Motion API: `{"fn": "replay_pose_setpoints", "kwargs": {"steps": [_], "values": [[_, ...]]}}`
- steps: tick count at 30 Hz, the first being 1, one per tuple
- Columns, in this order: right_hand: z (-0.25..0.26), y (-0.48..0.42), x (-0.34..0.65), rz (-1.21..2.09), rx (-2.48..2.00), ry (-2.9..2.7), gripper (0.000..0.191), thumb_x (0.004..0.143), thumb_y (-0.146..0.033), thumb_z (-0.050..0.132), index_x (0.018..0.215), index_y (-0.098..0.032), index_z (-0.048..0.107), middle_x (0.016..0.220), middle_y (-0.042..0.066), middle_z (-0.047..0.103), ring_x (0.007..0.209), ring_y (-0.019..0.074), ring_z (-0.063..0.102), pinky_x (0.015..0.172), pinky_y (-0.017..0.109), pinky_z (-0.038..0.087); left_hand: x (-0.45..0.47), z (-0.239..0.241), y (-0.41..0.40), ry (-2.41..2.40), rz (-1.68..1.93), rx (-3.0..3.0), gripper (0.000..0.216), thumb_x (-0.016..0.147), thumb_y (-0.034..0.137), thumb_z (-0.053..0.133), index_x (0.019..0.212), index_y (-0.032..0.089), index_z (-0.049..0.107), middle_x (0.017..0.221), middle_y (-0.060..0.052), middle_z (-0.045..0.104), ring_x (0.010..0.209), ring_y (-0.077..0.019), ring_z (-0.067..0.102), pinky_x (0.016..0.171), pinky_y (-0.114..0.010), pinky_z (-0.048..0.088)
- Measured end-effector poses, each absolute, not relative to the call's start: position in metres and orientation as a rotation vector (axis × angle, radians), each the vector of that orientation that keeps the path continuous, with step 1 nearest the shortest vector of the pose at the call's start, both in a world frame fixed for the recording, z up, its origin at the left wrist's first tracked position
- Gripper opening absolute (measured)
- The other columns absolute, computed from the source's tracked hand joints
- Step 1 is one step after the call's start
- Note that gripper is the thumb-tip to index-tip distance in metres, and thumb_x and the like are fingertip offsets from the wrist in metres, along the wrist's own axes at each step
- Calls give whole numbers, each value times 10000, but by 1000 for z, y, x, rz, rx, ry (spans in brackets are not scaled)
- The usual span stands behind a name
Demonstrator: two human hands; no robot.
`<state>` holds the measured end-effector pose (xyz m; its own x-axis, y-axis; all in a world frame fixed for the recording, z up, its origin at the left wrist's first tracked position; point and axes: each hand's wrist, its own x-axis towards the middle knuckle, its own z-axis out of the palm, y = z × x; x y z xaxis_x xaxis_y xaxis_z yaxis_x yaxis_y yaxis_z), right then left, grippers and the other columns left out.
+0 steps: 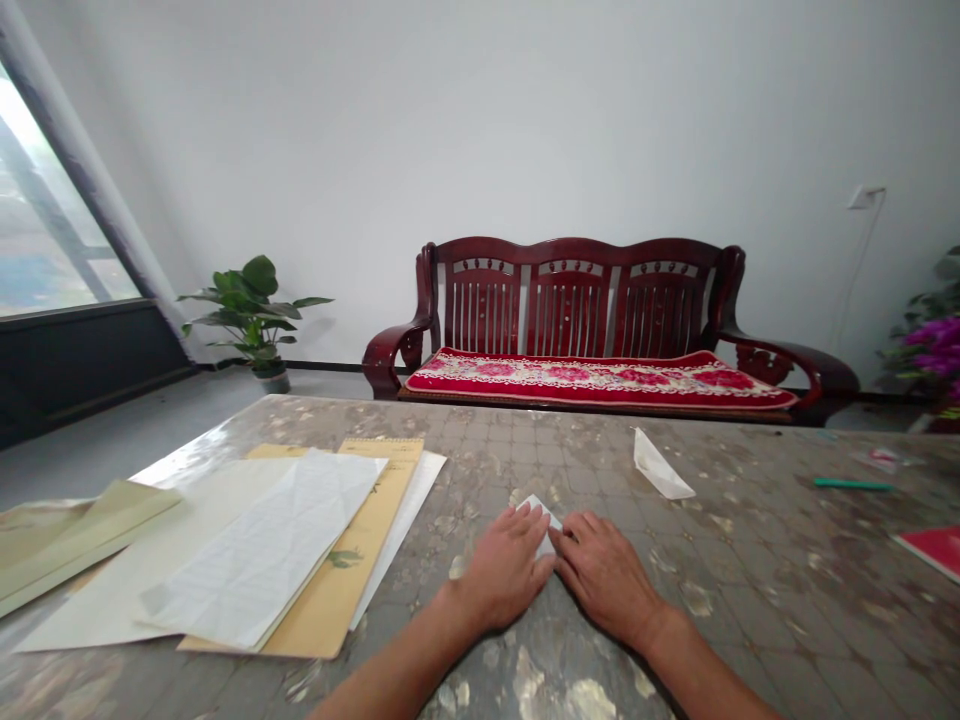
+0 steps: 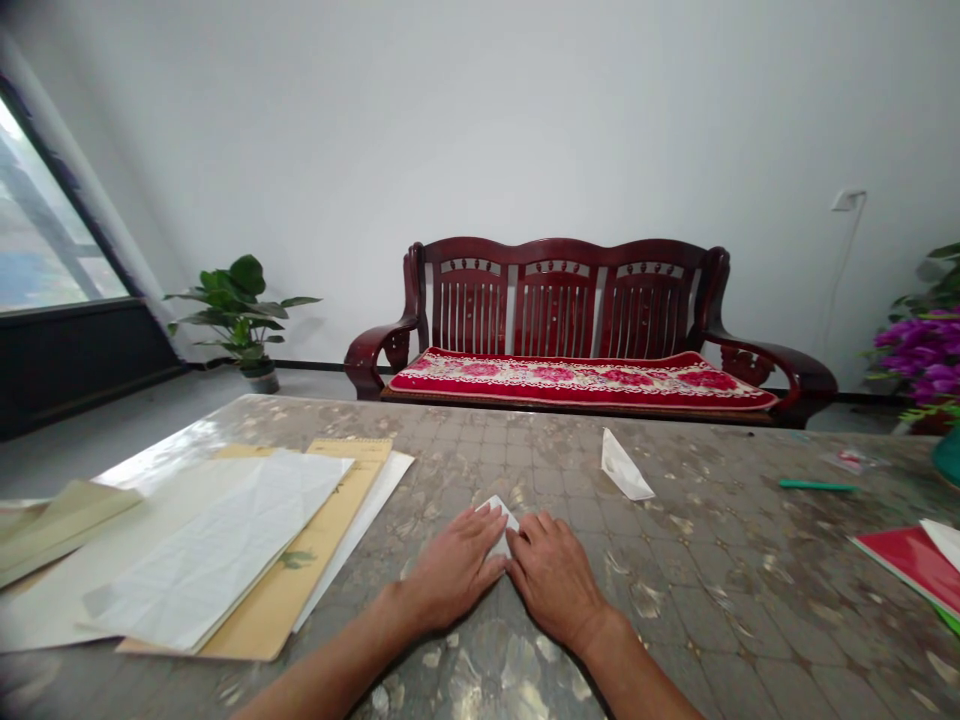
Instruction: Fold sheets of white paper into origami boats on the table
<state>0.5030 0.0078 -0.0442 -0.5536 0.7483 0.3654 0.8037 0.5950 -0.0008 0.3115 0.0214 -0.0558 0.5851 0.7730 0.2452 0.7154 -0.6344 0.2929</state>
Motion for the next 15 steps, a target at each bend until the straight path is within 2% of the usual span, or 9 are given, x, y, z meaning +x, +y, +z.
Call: {"fn": "replay_pose_setpoints", "kwargs": {"steps": [9,12,15], "values": [[-50,11,507,-149,-1297,-2427,123,933,-238,531,957,-231,652,897,39,594,873,207,522,787,338,397,303,-83,16,1259,437,2827,642,982,500,375,1501,130,307,1566,-169,305,1464,-270,256,1190,-415,236],[-52,13,512,-108,-1276,-2384,165,951,-232,501,936,-233,666,881,35,590,866,192,529,798,325,411,301,-82,18,1253,448,2846,636,984,513,363,1501,147,309,1560,-162,322,1462,-264,266,1183,-412,242],[-52,13,515,-68,-1264,-2355,212,969,-243,471,973,-235,683,882,39,597,871,189,538,810,323,422,300,-79,22,1302,468,2822,538,1009,447,324,1466,170,379,1531,-138,392,1438,-245,325,1165,-406,271]]}}
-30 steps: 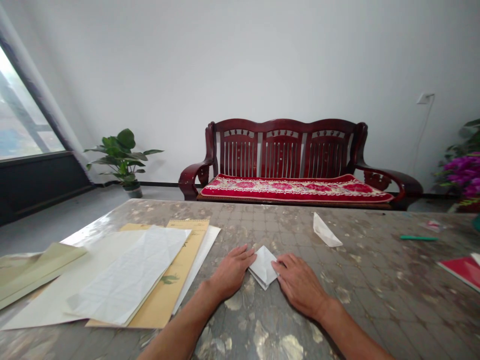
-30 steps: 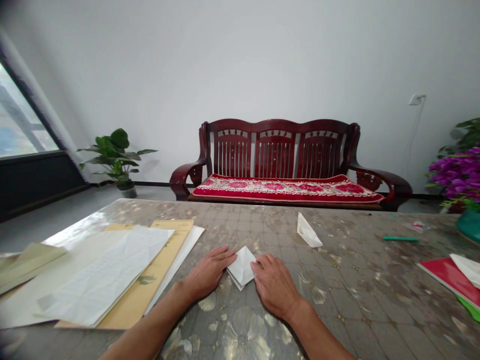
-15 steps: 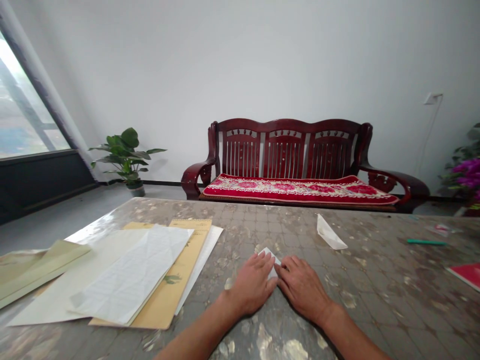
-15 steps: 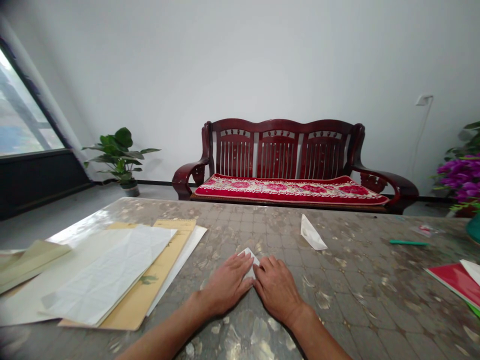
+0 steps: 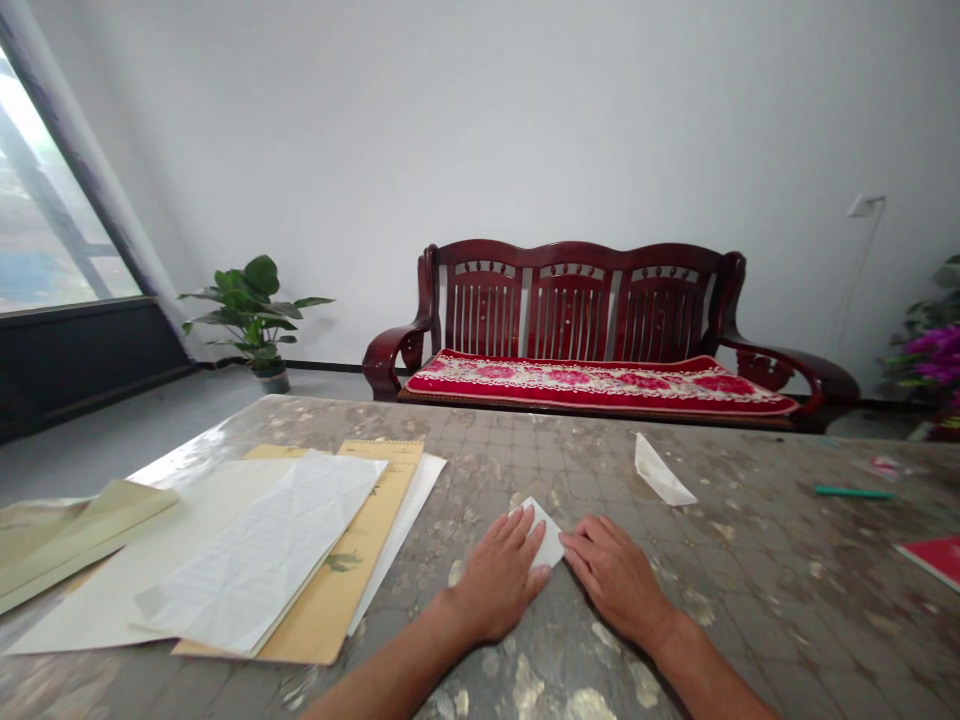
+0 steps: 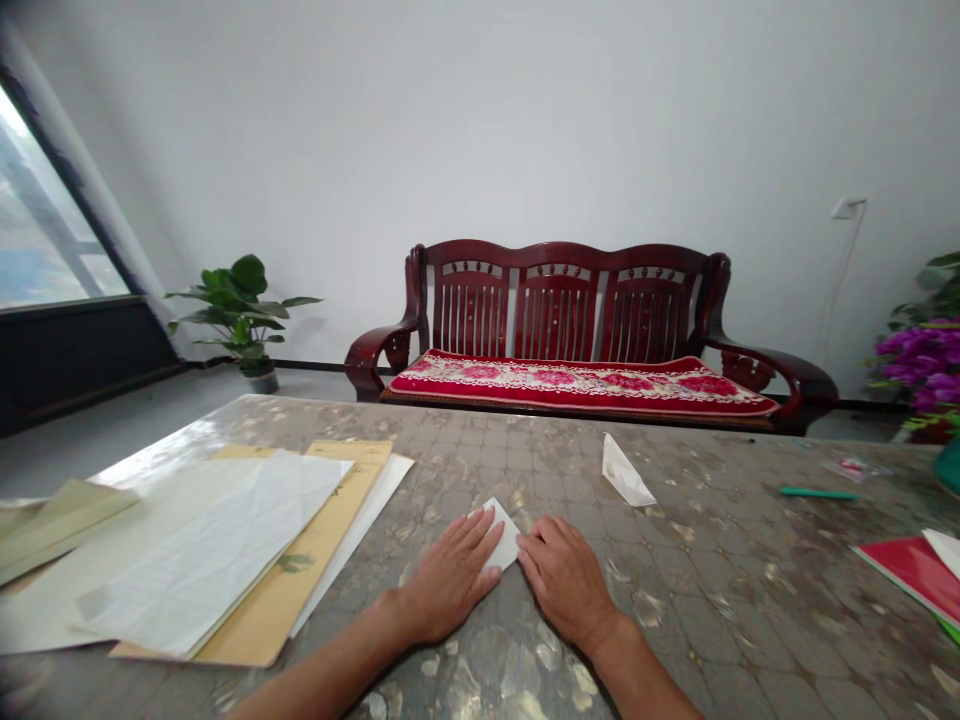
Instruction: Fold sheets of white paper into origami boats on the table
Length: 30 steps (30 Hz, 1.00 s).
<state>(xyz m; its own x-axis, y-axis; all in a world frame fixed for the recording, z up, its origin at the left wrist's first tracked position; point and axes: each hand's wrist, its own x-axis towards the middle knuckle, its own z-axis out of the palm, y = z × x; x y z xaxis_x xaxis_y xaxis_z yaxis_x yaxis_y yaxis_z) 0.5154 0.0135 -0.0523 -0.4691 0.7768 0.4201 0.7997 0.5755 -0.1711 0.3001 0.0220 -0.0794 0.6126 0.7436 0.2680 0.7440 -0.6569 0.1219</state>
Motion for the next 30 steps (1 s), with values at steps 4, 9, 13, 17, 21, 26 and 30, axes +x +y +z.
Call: {"fn": "replay_pose_setpoints", "kwargs": {"steps": [4,9,13,17,21,26,30], "values": [[-52,15,517,71,-1317,-2296,296,991,-298,418,933,-231,701,873,44,614,871,191,558,805,323,432,301,-76,27,-1411,-491,-2776,440,1019,310,301,1405,184,470,1496,-111,453,1394,-226,405,1142,-396,306],[-58,32,525,479,-1406,-2034,454,988,-438,341,867,-218,719,913,61,678,907,201,618,842,325,465,303,-76,24,-1414,-433,-2758,464,1002,329,353,1430,170,439,1525,-119,407,1399,-259,395,1139,-422,314],[-64,54,532,788,-1382,-1857,496,951,-490,341,1083,-190,713,1031,85,720,960,228,652,890,374,494,303,-77,23,-1363,-388,-2788,473,1005,340,348,1438,164,425,1523,-124,407,1405,-257,387,1140,-413,319],[-62,59,528,754,-1279,-1903,532,952,-530,340,1158,-194,698,1210,103,679,1137,240,604,1039,432,425,306,-79,24,-1324,-379,-2809,479,1010,342,339,1445,158,416,1527,-125,400,1417,-259,366,1152,-415,304],[-61,51,516,806,-1165,-2093,572,988,-536,280,1328,-198,591,1412,95,552,1344,226,452,1161,470,286,308,-80,24,-1302,-405,-2805,478,1003,330,360,1442,150,415,1518,-121,419,1412,-253,374,1153,-418,306],[-62,51,504,777,-1116,-2355,592,1016,-519,195,1443,-206,461,1507,78,436,1419,210,346,1200,489,204,308,-79,23,-1240,-496,-2786,483,978,306,427,1435,150,407,1497,-106,455,1403,-216,387,1152,-378,328],[-56,54,505,672,-1160,-2498,579,1022,-513,180,1477,-235,403,1526,57,403,1436,212,312,1207,510,144,309,-79,22,-1229,-507,-2766,464,972,302,446,1410,151,428,1486,-102,469,1394,-213,400,1140,-371,349]]}}
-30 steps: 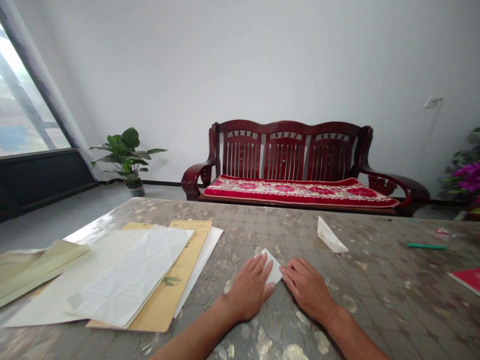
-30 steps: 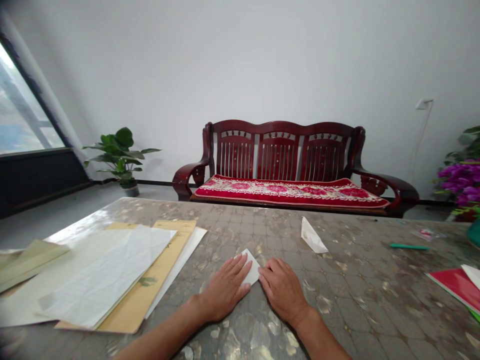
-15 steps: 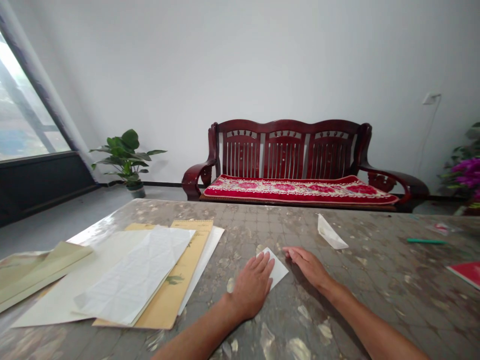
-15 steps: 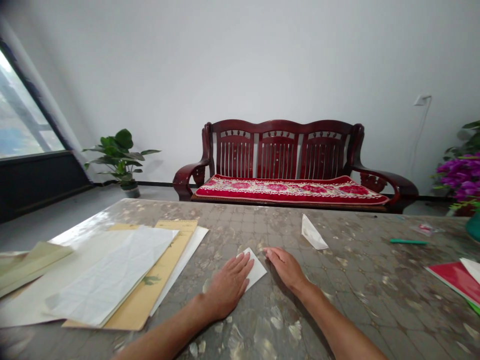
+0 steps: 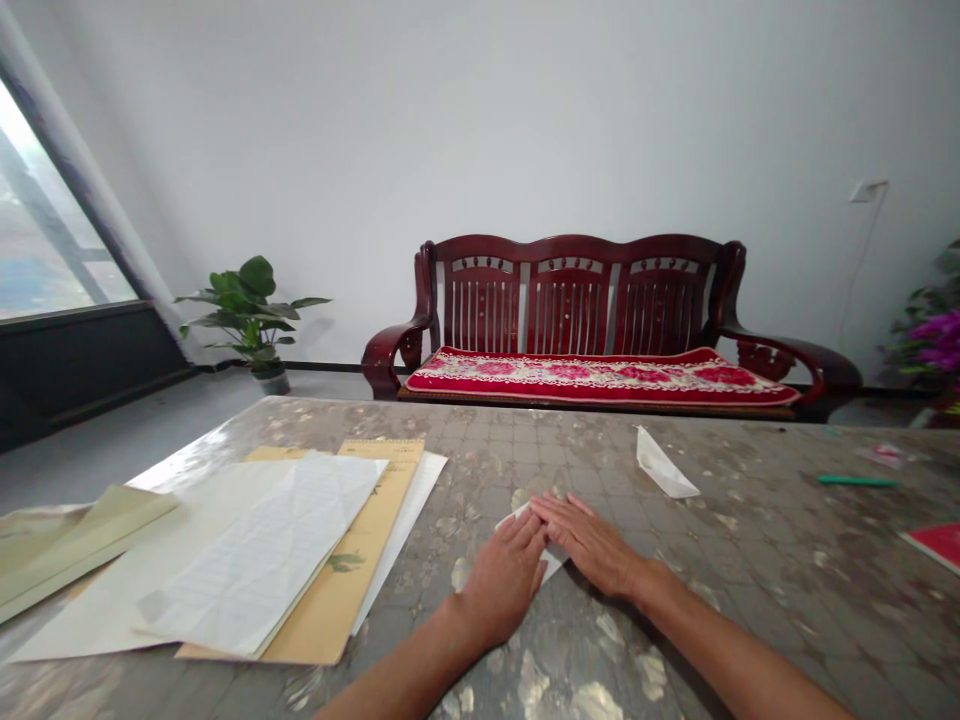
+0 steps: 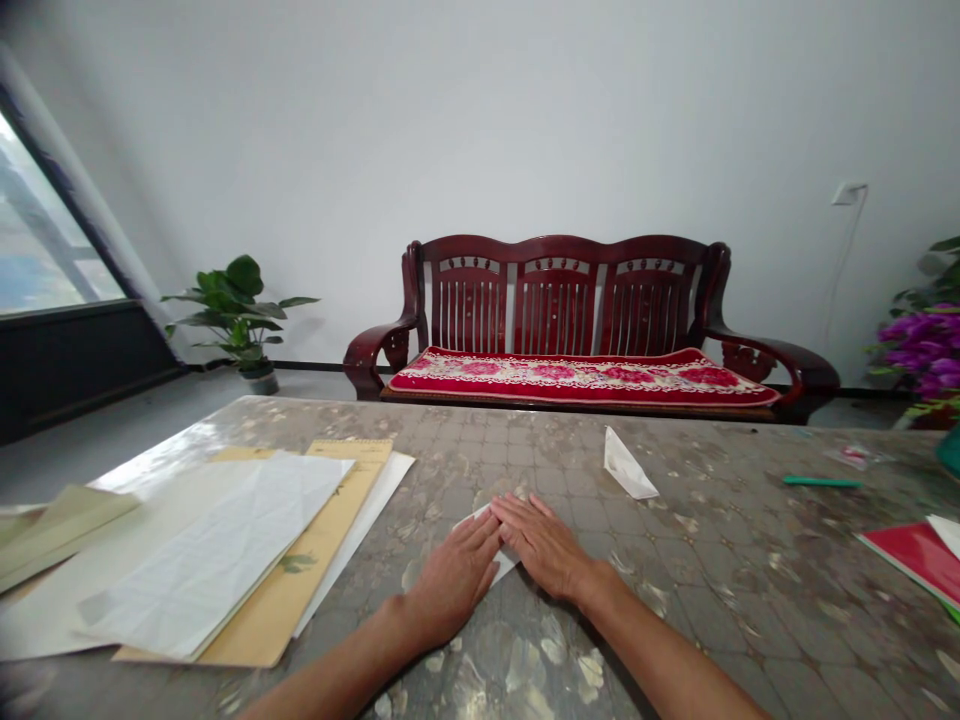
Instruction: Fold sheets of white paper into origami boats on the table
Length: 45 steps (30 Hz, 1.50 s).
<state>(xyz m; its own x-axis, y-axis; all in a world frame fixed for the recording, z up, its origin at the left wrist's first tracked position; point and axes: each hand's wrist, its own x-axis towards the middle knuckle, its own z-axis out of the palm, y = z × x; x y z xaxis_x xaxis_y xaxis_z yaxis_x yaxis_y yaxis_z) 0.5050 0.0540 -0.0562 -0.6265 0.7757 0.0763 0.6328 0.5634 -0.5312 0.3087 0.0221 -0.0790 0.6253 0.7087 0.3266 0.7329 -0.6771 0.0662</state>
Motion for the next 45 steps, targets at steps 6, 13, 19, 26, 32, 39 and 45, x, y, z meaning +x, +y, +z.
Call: {"fn": "replay_pose_setpoints", "kwargs": {"steps": [6,13,19,26,32,39,45], "values": [[-48,63,504,492,-1314,-2603,533,1026,-461,194,1502,-274,344,1560,19,339,1468,209,229,1200,511,127,309,-84,22,-1269,-456,-2743,455,977,323,442,1398,148,452,1471,-100,490,1372,-234,435,1128,-382,362],[-52,73,484,256,-1660,-2528,542,1003,-357,243,1510,-194,341,1581,60,292,1470,237,221,1186,499,178,308,-85,19,-1407,-392,-2641,518,998,394,370,1473,186,376,1522,-112,415,1407,-275,380,1141,-457,316],[-57,65,481,132,-1751,-2488,558,1001,-399,257,1524,-211,308,1602,50,234,1479,245,188,1188,512,139,307,-84,16,-1496,-369,-2590,548,991,439,362,1481,193,368,1546,-134,367,1425,-281,346,1139,-474,312],[-56,69,489,131,-1740,-2482,535,989,-360,323,1506,-224,345,1594,51,267,1470,246,219,1179,525,170,305,-71,15,-1574,-328,-2679,524,996,402,371,1482,206,376,1560,-117,341,1441,-274,316,1152,-503,310],[-45,49,512,164,-1471,-2374,432,954,-231,394,1354,-192,552,1409,102,550,1305,236,467,1102,446,349,305,-70,26,-1749,-426,-2776,454,977,207,383,1420,189,479,1503,-108,436,1402,-254,393,1152,-489,340],[-44,24,506,367,-1129,-2522,433,864,-293,597,1294,-248,609,1348,65,598,1223,242,504,1051,417,384,282,-91,44,-1696,-898,-2910,452,897,101,416,1276,218,633,1376,-73,576,1299,-214,528,1121,-429,406],[-45,24,509,373,-1191,-2560,461,898,-367,576,1349,-275,567,1411,51,557,1268,242,489,1064,425,363,251,-60,30,-1533,-492,-2939,563,882,32,391,1396,232,506,1464,-66,486,1371,-215,441,1145,-484,356]]}}
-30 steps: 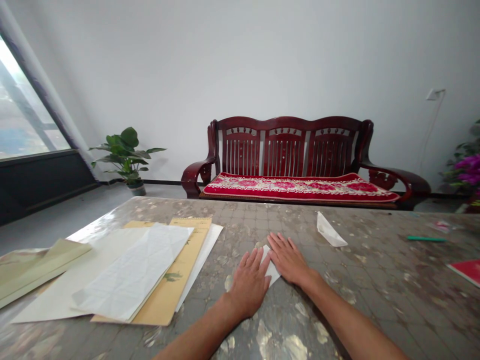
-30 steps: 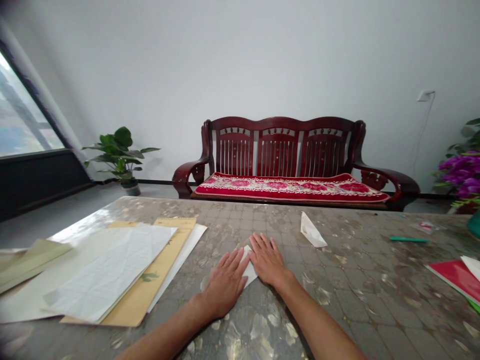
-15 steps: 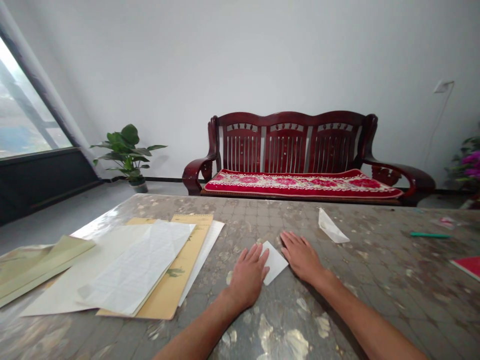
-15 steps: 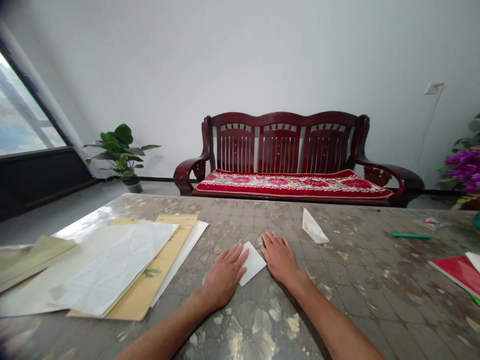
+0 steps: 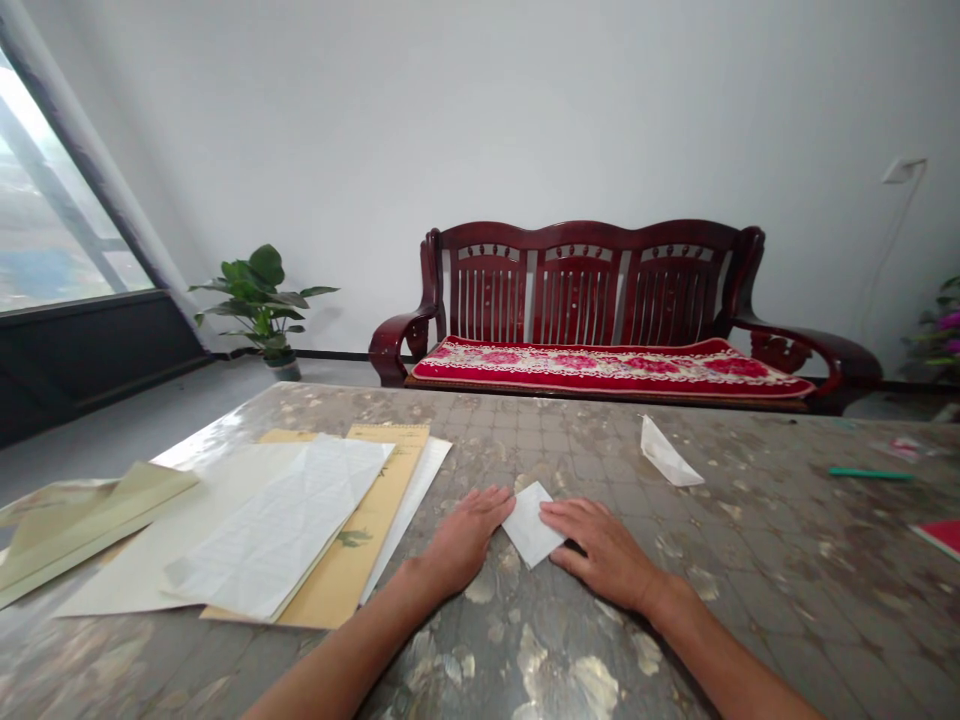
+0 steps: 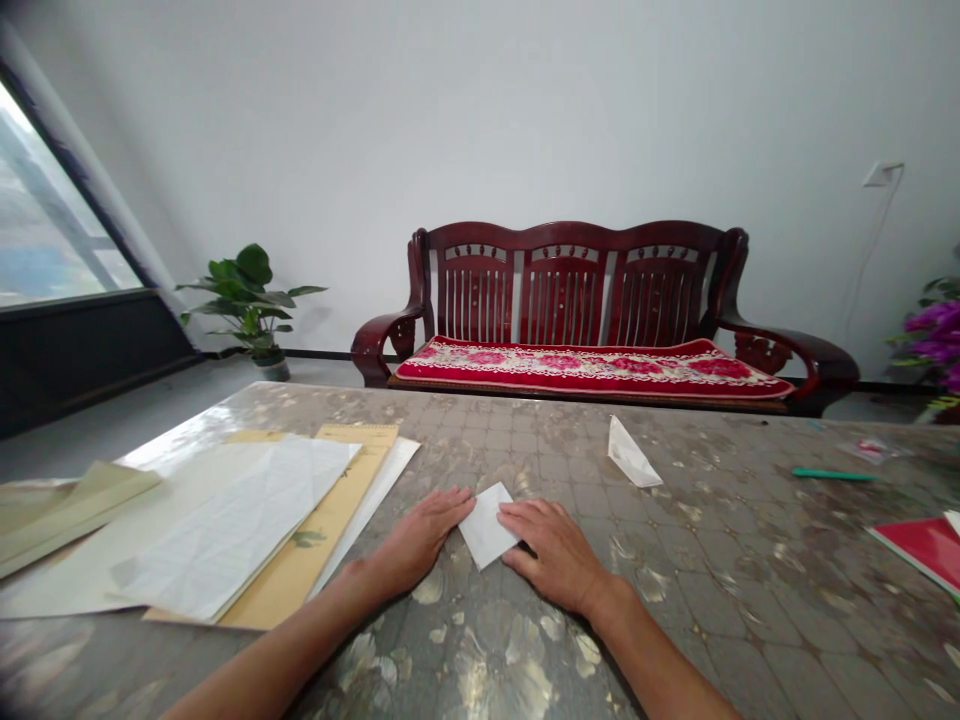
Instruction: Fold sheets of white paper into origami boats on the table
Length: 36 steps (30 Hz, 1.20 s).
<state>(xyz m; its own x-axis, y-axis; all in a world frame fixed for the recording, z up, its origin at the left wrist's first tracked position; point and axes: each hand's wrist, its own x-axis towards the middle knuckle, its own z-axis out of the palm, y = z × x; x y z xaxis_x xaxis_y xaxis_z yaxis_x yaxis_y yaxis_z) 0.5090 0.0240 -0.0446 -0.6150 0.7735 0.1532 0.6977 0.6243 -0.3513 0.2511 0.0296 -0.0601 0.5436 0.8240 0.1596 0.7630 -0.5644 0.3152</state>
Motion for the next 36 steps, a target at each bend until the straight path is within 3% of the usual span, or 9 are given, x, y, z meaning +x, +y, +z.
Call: {"fn": "replay_pose_setpoints", "kwargs": {"steps": [5,10,16,24,29,32,36], "values": [[-43,25,511,352,-1171,-2575,450,924,-397,552,1362,-295,556,1415,45,555,1279,237,495,1061,422,373,246,-45,18,1451,330,2652,458,932,199,473,1387,216,516,1459,-83,505,1377,-268,429,1149,-511,336],[-50,27,514,290,-1092,-2564,391,984,-401,461,1333,-274,582,1388,57,580,1253,223,525,1042,418,411,242,-47,28,1314,394,2604,434,944,285,518,1374,226,525,1464,-71,502,1370,-216,440,1150,-395,349],[-60,28,515,204,-1066,-2500,360,1000,-257,394,1276,-239,624,1324,73,628,1212,208,563,1032,414,444,239,-41,33,1311,468,2564,297,963,273,487,1226,240,621,1273,-40,630,1179,-180,577,1049,-297,432],[-62,27,514,117,-1087,-2424,335,972,-185,406,1153,-232,684,1180,86,675,1092,218,595,962,398,487,237,-48,28,1362,365,2758,313,959,236,478,1255,222,577,1330,-67,603,1273,-239,518,1073,-385,421],[-54,26,512,126,-1162,-2430,312,980,-221,415,1087,-252,706,1036,83,666,967,217,581,853,360,496,239,-43,35,1318,435,2763,281,957,303,521,1212,228,611,1343,-74,588,1238,-225,539,1053,-356,432],[-53,26,512,141,-1180,-2419,306,984,-242,418,1078,-258,708,1013,78,654,957,215,573,839,347,488,245,-43,41,1206,521,2785,283,955,381,529,1178,249,644,1247,-63,634,1131,-203,580,992,-325,455],[-55,28,514,167,-1209,-2351,268,967,-233,456,1047,-242,711,969,75,641,943,212,572,824,330,485,253,-47,45,1138,546,2790,318,992,392,445,980,230,718,980,-45,696,941,-174,612,859,-282,470]]}}
